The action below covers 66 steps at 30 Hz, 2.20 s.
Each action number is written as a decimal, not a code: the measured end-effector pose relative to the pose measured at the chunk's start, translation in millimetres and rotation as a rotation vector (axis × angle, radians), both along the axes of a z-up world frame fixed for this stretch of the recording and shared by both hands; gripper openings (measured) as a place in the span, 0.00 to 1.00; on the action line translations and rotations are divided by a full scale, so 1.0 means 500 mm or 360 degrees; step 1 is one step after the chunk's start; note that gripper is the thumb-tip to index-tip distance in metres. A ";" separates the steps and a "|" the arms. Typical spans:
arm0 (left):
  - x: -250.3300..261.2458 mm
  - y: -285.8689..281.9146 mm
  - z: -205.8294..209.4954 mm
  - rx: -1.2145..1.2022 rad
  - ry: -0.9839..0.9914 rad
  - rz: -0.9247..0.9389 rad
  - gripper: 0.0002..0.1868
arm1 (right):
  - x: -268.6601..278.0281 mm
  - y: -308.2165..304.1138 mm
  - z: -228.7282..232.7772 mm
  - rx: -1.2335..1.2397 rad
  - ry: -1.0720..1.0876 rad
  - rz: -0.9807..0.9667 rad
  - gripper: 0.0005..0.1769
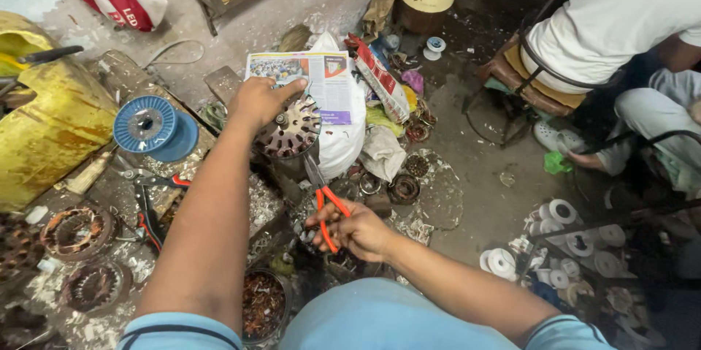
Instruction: The person uses pliers to pull and remove copper wire from a cylindrical stator component. They repeatedly grip and extract wire segments, dropping them into a container below, while holding the stator steady with the other hand.
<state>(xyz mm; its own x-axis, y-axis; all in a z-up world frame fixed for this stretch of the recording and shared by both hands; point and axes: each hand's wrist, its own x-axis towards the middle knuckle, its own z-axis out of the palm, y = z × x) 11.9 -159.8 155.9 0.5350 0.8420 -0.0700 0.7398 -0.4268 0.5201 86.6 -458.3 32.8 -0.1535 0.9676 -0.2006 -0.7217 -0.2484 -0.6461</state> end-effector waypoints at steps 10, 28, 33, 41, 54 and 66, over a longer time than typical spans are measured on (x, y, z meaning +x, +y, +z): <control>-0.001 -0.009 0.011 -0.0033 0.0020 -0.0007 0.47 | 0.016 -0.013 0.017 -0.0104 -0.0345 -0.0014 0.17; 0.003 -0.012 0.028 -0.0058 0.0074 0.0002 0.48 | 0.050 -0.075 0.120 -0.0385 -0.0821 0.0081 0.41; 0.005 -0.028 0.039 -0.0045 0.0085 0.0020 0.47 | 0.058 -0.069 0.136 -0.0265 -0.0965 -0.0005 0.35; 0.002 -0.029 0.031 -0.0064 0.0072 0.0027 0.46 | 0.039 -0.054 0.172 -0.0355 -0.0980 -0.0048 0.33; 0.003 -0.021 0.013 -0.0073 -0.0003 0.0049 0.47 | 0.009 -0.035 0.157 0.0605 -0.2516 -0.0530 0.35; -0.032 -0.059 0.057 -0.0038 -0.0014 -0.0012 0.47 | -0.001 -0.012 0.139 0.0629 -0.2431 -0.0532 0.34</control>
